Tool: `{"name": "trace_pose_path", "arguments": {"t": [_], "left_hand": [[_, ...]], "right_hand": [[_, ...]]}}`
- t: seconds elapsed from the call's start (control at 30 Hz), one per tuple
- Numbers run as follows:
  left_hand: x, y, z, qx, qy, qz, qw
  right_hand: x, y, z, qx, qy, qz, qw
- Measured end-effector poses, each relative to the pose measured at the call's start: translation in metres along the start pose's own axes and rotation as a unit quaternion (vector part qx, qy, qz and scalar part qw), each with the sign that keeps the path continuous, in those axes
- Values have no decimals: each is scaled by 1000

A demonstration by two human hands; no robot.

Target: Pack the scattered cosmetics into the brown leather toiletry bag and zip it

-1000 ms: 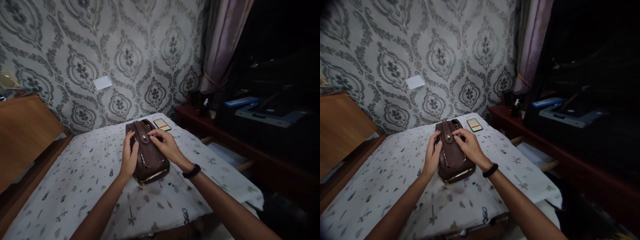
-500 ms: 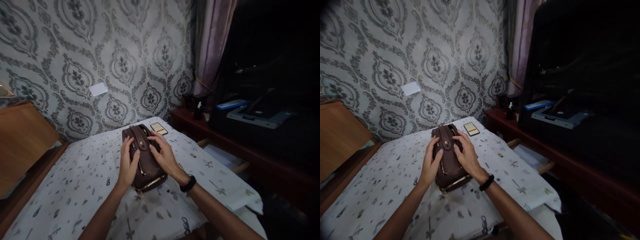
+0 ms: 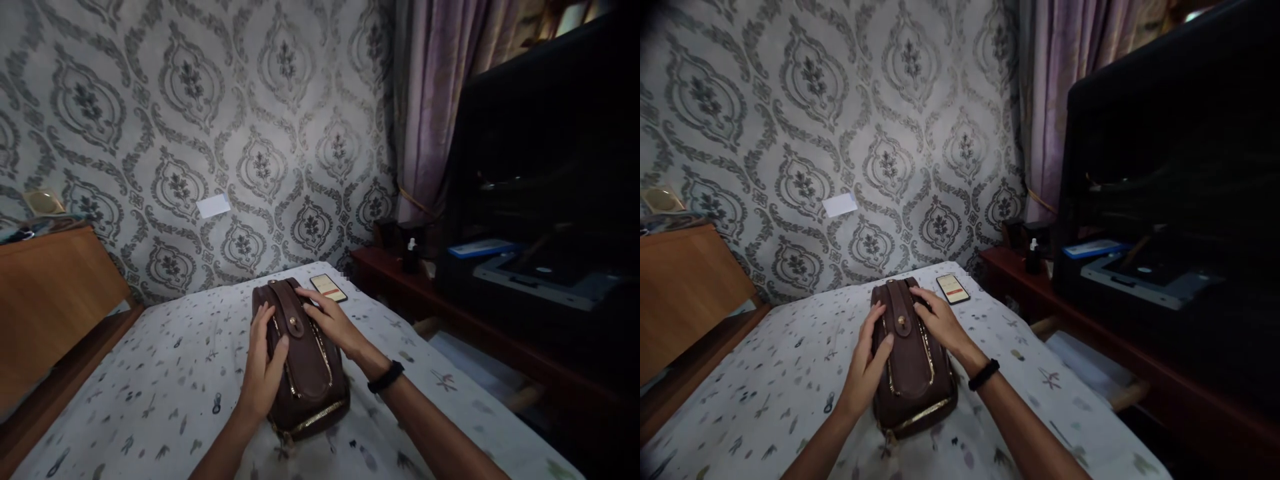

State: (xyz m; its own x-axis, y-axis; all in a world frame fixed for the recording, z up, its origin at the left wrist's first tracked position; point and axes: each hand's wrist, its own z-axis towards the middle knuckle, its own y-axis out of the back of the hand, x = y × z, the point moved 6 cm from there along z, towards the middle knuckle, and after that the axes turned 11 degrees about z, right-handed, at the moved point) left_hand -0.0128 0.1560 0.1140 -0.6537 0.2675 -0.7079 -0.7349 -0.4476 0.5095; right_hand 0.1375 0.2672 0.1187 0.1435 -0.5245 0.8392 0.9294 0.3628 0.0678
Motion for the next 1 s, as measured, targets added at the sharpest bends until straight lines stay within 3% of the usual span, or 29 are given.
{"name": "trace_pose_path", "arguments": {"t": [0.13, 0.27, 0.6, 0.8, 1.0], "left_hand": [[2, -1, 1, -6, -13, -9, 1000], [6, -2, 8, -11, -6, -42, 999], [48, -8, 68, -44, 107, -111, 987], [56, -10, 68, -48, 83, -96, 991], [64, -8, 78, -58, 105, -100, 988]], "right_hand": [[6, -4, -1, 13, -7, 0, 1000], [-3, -3, 7, 5, -57, 30, 998], [-33, -18, 57, 55, -113, 38, 991], [-36, -23, 60, 95, -101, 9, 990], [-35, -22, 59, 114, -102, -5, 988]]}}
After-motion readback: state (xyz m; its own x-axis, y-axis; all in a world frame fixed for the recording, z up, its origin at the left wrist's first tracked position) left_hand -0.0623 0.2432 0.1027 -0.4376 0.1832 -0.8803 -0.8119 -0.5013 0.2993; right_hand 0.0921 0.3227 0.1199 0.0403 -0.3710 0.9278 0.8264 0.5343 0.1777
